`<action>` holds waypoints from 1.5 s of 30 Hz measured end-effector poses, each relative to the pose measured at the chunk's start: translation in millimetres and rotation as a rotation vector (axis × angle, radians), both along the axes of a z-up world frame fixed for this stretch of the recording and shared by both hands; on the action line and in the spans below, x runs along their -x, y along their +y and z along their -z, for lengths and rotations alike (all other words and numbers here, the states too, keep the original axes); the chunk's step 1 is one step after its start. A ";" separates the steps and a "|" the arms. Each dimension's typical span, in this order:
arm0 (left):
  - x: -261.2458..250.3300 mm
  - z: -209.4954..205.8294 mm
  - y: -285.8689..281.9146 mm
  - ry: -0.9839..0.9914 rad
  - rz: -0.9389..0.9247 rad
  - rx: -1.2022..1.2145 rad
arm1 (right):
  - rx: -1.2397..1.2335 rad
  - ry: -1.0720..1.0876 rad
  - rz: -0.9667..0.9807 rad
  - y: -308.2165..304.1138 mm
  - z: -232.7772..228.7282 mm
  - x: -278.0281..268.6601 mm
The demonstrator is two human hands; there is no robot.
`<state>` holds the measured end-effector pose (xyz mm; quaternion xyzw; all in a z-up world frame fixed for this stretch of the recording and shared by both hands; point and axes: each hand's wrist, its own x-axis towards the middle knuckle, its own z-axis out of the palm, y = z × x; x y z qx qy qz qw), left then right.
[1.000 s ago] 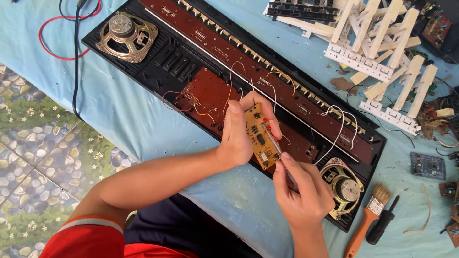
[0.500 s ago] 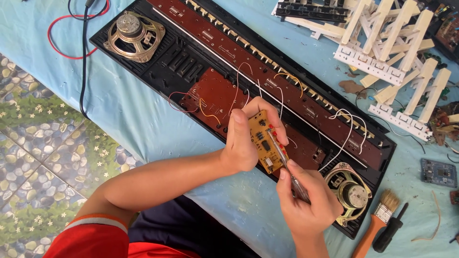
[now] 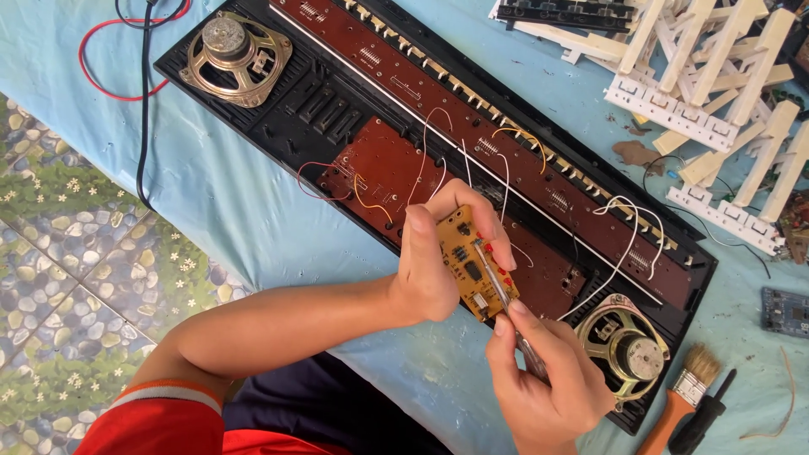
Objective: The person holds a small yellow circuit board and uses a screwdriver to adjust components on it. They briefly pick up a smartphone from the table and then continue working on the circuit board with the screwdriver.
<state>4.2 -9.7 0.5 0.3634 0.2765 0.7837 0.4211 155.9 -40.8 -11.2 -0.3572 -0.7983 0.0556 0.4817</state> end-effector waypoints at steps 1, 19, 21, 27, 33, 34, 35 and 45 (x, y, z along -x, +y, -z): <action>0.2 0.6 0.1 0.001 -0.002 0.000 | 0.000 0.001 -0.002 -1.6 -1.1 1.0; 1.4 2.2 0.8 0.019 0.004 -0.012 | 0.399 0.184 0.043 -3.9 4.0 -1.9; -0.1 2.3 2.6 0.023 -0.008 -0.012 | 0.247 0.082 0.016 -1.8 6.4 -4.3; -0.8 6.1 3.4 0.033 -0.010 -0.030 | 0.223 0.019 0.009 1.9 2.9 -10.5; 1.8 3.7 3.2 0.069 -0.003 -0.016 | 0.693 0.250 0.060 1.1 -9.7 -3.3; 1.7 4.1 4.2 0.069 -0.003 -0.016 | 0.694 0.251 0.061 3.0 -8.0 -7.1; 1.8 4.6 5.0 0.077 0.005 -0.023 | 0.529 0.125 0.039 4.9 -6.3 -10.7; 1.8 4.9 5.9 0.110 0.020 0.012 | 0.259 -0.045 -0.006 15.8 -13.2 -15.5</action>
